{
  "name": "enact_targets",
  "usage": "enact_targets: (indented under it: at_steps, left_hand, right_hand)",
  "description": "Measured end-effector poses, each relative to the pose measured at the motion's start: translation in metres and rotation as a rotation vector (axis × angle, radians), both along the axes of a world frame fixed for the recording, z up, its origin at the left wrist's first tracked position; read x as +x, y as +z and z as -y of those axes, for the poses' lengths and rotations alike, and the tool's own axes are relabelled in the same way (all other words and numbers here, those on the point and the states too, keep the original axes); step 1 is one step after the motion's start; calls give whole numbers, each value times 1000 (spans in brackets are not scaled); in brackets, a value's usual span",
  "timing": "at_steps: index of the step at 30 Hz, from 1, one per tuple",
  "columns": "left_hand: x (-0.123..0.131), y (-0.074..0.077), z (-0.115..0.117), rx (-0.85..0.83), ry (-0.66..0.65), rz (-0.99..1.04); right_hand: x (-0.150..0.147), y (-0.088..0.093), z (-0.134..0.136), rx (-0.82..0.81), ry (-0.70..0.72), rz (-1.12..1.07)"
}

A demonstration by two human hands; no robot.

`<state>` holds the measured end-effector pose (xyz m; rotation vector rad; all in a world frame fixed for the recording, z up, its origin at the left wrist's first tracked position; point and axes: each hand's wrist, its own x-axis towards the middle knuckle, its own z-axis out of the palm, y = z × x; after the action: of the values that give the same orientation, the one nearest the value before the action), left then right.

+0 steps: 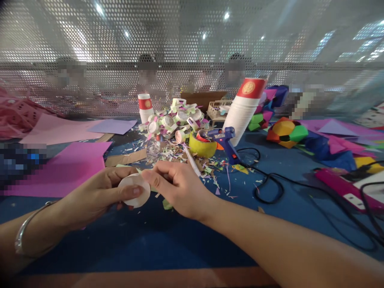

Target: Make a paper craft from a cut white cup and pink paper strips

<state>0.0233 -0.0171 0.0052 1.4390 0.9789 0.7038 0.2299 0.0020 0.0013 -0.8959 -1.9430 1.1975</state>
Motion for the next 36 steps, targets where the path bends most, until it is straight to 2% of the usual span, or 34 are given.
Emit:
enact_targets:
  at_steps: [6, 14, 24, 28, 36]
  left_hand:
    - [0, -2, -2, 10, -7, 54]
    - [0, 0, -2, 71, 30, 22]
    - [0, -1, -5, 130, 56, -24]
    - [-1, -2, -5, 217, 49, -113]
    - [-4, -6, -6, 434, 112, -424]
  right_hand:
    - [3, -2, -8, -100, -74, -83]
    - [1, -6, -8, -267, 48, -155]
    - [2, -2, -9, -232, 70, -149]
    - [1, -2, -9, -234, 97, -139]
    - [1, -3, -8, -209, 123, -97]
